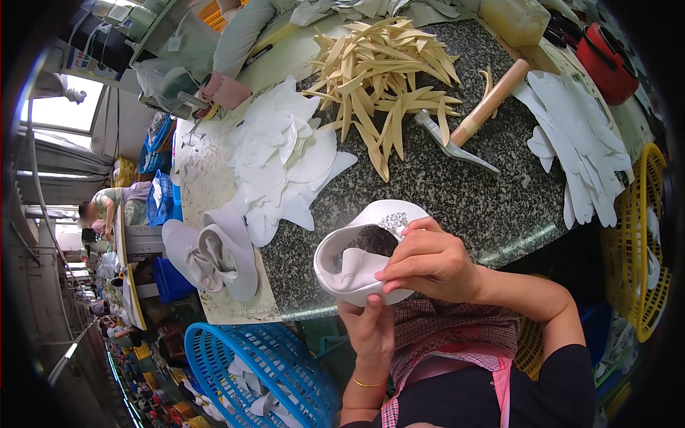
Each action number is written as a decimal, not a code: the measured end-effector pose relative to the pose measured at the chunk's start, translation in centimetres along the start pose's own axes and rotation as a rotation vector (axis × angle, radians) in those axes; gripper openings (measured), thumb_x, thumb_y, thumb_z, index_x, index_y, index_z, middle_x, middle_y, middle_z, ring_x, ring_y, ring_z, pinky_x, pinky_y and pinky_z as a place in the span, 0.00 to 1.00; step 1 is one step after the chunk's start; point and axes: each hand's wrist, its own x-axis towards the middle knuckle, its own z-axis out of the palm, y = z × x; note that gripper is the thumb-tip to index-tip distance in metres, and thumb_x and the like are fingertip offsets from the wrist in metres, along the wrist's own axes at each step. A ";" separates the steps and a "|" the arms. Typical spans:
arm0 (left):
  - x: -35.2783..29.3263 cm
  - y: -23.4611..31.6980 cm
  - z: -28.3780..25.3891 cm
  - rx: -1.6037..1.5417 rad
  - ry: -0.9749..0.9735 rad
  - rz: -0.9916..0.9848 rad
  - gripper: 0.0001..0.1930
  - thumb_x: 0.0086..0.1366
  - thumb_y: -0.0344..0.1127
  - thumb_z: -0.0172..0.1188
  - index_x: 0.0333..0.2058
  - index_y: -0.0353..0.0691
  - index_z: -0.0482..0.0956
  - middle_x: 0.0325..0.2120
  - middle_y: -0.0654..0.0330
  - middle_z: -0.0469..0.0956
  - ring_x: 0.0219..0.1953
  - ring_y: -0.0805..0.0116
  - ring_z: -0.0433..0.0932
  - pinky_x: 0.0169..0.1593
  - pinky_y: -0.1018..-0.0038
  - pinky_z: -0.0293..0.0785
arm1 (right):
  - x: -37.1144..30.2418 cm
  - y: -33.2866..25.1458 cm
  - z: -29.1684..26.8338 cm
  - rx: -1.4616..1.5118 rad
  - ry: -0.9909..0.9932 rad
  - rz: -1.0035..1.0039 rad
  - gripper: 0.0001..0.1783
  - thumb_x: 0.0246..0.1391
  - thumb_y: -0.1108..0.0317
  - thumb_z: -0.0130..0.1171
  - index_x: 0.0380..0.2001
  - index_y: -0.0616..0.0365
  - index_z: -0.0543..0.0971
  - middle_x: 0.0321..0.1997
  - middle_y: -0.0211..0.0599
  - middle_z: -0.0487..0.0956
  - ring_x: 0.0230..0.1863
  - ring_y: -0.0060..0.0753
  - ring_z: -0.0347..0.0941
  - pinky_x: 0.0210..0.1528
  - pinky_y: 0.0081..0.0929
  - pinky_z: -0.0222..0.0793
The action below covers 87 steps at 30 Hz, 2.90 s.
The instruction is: The person assembles shoe uppers by inserting reinforcement strips inside them, attaching decorative bows to the front, and pressing and smoothing the shoe parts by hand.
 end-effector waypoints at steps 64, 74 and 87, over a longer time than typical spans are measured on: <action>-1.3 -0.3 0.8 -0.117 -0.069 -0.033 0.35 0.61 0.37 0.74 0.63 0.41 0.65 0.50 0.62 0.75 0.54 0.66 0.75 0.63 0.61 0.68 | 0.3 -1.5 -1.5 0.161 -0.139 0.101 0.07 0.48 0.69 0.73 0.30 0.53 0.84 0.30 0.28 0.79 0.37 0.34 0.76 0.46 0.34 0.68; -1.2 -0.6 0.9 -0.060 -0.020 -0.013 0.31 0.60 0.39 0.75 0.59 0.39 0.70 0.51 0.61 0.77 0.55 0.66 0.76 0.64 0.64 0.69 | 1.3 -1.5 -2.4 0.212 -0.416 0.182 0.05 0.53 0.71 0.68 0.33 0.55 0.81 0.34 0.31 0.78 0.41 0.36 0.75 0.49 0.38 0.67; -1.2 -1.3 1.5 -0.067 -0.034 -0.023 0.25 0.62 0.31 0.72 0.56 0.39 0.73 0.50 0.61 0.77 0.54 0.69 0.75 0.62 0.69 0.69 | 0.4 -3.1 -1.8 0.047 -0.082 0.015 0.10 0.52 0.71 0.69 0.38 0.60 0.83 0.34 0.39 0.80 0.37 0.45 0.77 0.42 0.38 0.74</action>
